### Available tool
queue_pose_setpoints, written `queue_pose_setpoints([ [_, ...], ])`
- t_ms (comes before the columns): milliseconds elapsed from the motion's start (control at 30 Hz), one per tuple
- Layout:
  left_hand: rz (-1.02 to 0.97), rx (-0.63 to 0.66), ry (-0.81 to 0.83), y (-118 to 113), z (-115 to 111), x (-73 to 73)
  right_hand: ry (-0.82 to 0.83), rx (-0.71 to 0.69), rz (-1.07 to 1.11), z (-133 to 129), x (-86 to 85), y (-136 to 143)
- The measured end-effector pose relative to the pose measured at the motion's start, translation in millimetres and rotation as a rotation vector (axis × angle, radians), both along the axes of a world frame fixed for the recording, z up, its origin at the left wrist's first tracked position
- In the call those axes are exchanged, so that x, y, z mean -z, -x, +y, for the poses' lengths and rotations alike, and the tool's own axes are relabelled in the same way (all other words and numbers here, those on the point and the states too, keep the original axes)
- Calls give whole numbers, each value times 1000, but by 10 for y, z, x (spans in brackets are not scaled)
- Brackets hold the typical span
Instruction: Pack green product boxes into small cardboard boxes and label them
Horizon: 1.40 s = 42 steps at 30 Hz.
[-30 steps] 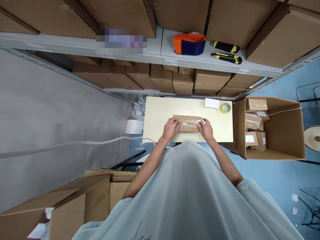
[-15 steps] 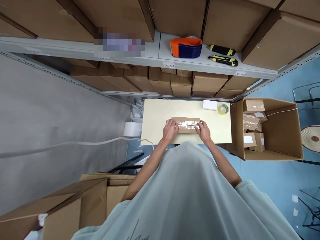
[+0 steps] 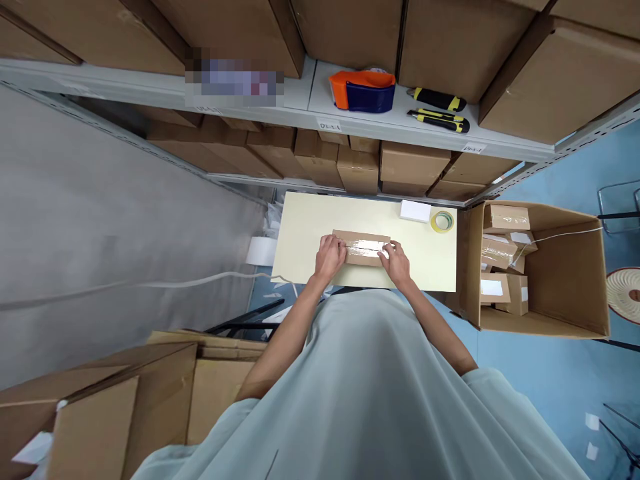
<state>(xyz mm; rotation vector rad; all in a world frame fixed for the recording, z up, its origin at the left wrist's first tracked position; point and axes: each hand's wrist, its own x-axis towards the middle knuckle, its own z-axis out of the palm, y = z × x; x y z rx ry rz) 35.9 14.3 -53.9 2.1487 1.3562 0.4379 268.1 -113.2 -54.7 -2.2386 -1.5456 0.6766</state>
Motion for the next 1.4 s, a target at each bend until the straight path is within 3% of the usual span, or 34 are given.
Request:
queue_pose_setpoints([
  [300,4,-34,23,-15,33,9,33,-16,0,15,-8,-38],
  [767,-42,15,77,63,60,-68,32,10,-34,-29,-29,34],
  [1100,-91,66,108,119,74,-149,75,71,-47,-53,-122,142],
  [1400,-116,74,101,157,68,-113,80,134,-61,-81,-165,256],
])
